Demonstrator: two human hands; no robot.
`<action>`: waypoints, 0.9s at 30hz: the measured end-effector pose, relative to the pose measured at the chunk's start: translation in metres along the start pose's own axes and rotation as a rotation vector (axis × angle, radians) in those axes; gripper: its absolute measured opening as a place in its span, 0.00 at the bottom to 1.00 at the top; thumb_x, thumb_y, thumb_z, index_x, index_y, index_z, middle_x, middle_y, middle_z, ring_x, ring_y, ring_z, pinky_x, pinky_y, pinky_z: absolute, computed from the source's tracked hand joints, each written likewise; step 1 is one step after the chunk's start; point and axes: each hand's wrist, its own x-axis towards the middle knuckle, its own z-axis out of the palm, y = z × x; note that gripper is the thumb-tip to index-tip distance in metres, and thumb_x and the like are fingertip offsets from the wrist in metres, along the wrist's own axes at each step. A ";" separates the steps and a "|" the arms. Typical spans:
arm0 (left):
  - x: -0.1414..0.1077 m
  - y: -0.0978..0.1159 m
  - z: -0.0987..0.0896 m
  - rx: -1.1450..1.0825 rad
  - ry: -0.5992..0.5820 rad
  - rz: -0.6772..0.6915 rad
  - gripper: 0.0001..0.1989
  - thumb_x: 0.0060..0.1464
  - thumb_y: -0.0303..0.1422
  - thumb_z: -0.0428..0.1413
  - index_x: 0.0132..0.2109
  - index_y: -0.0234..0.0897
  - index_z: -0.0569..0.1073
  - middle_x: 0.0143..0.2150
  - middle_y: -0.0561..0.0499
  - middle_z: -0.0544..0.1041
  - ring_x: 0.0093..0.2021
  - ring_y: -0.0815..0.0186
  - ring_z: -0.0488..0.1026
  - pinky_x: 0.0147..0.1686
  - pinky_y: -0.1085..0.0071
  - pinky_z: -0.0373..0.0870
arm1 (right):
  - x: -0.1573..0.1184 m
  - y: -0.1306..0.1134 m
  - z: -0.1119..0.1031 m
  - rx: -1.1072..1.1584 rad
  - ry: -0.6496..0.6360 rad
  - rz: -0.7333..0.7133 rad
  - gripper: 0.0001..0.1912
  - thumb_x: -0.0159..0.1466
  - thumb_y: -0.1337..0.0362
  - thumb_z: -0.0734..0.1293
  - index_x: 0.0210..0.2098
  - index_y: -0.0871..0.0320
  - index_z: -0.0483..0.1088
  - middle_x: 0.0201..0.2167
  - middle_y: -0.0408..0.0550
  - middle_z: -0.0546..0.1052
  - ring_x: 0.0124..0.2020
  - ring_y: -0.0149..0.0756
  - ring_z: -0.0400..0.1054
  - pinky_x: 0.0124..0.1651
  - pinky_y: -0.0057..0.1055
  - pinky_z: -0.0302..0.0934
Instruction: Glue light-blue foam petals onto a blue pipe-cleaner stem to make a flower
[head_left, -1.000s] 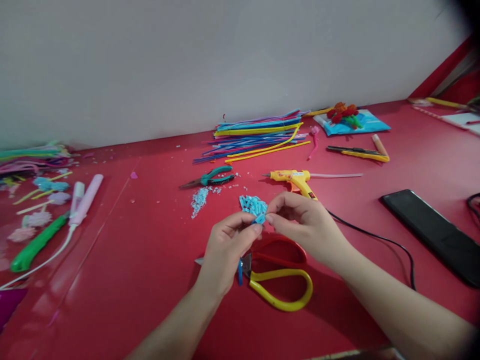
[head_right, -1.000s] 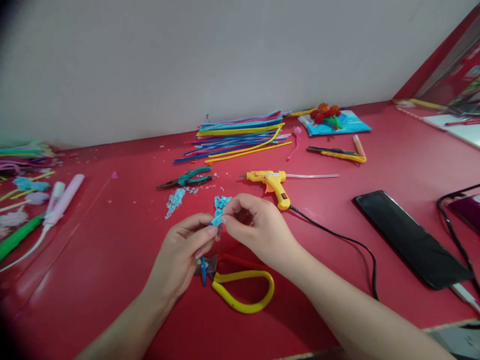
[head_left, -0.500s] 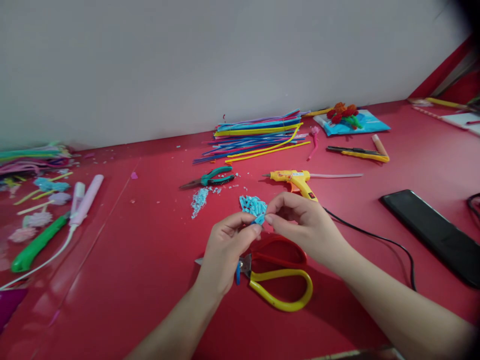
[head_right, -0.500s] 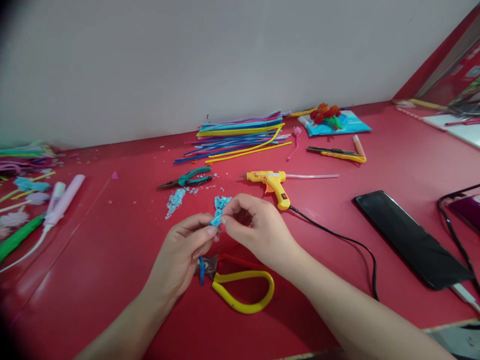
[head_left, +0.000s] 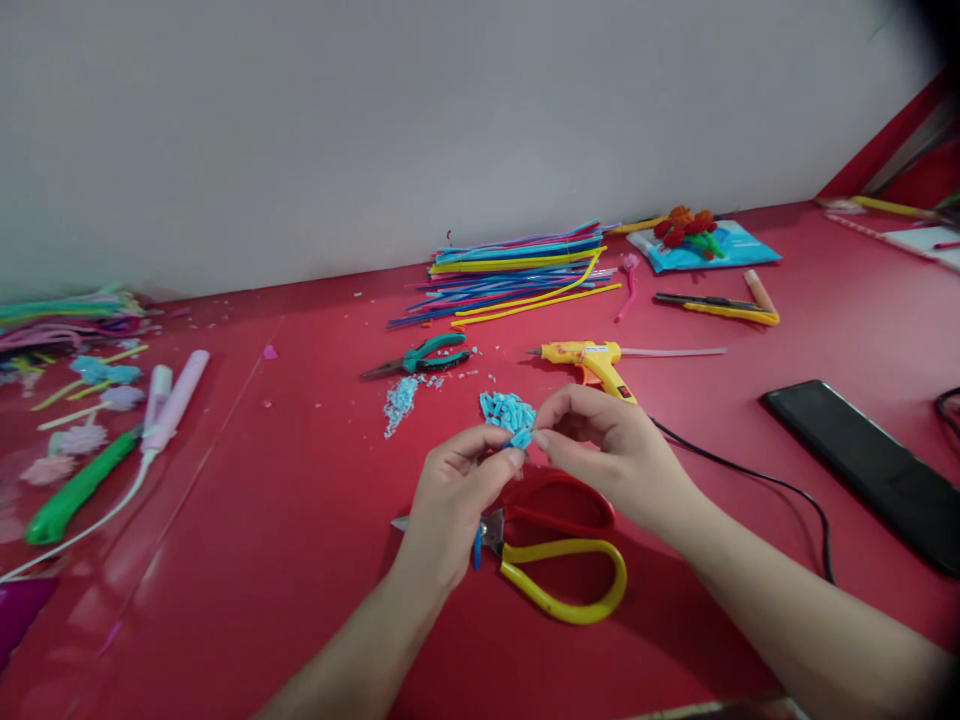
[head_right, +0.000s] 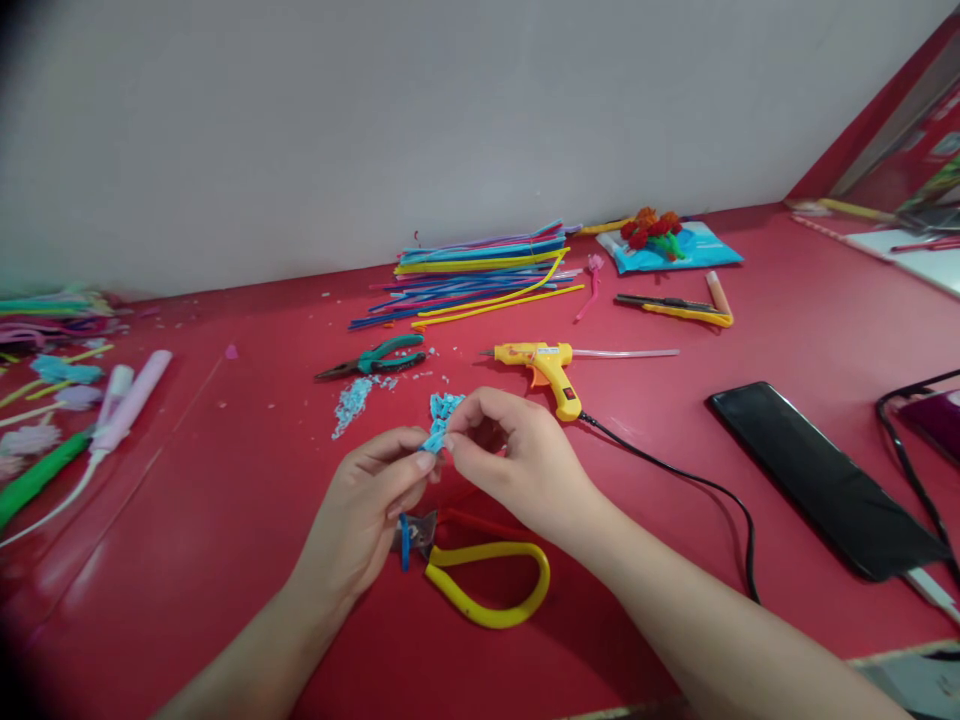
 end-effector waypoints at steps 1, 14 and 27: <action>0.000 0.000 0.000 -0.006 0.005 0.000 0.01 0.40 0.29 0.58 0.24 0.36 0.73 0.18 0.57 0.67 0.16 0.78 0.48 0.17 0.75 0.43 | 0.000 0.000 0.000 0.002 0.002 0.001 0.02 0.58 0.70 0.62 0.30 0.58 0.66 0.26 0.41 0.70 0.26 0.28 0.63 0.30 0.25 0.60; -0.001 0.001 0.001 -0.021 -0.034 0.012 0.03 0.41 0.28 0.57 0.23 0.36 0.72 0.18 0.58 0.66 0.16 0.78 0.48 0.18 0.76 0.45 | 0.000 0.000 0.001 0.145 -0.016 0.088 0.02 0.58 0.67 0.63 0.28 0.58 0.65 0.24 0.40 0.67 0.24 0.27 0.61 0.28 0.26 0.58; 0.003 -0.004 -0.005 -0.045 -0.102 -0.008 0.03 0.44 0.28 0.57 0.25 0.34 0.73 0.19 0.56 0.66 0.16 0.80 0.48 0.17 0.77 0.41 | 0.001 -0.002 -0.002 0.319 -0.087 0.150 0.04 0.58 0.67 0.64 0.27 0.59 0.65 0.22 0.38 0.68 0.22 0.25 0.61 0.27 0.25 0.58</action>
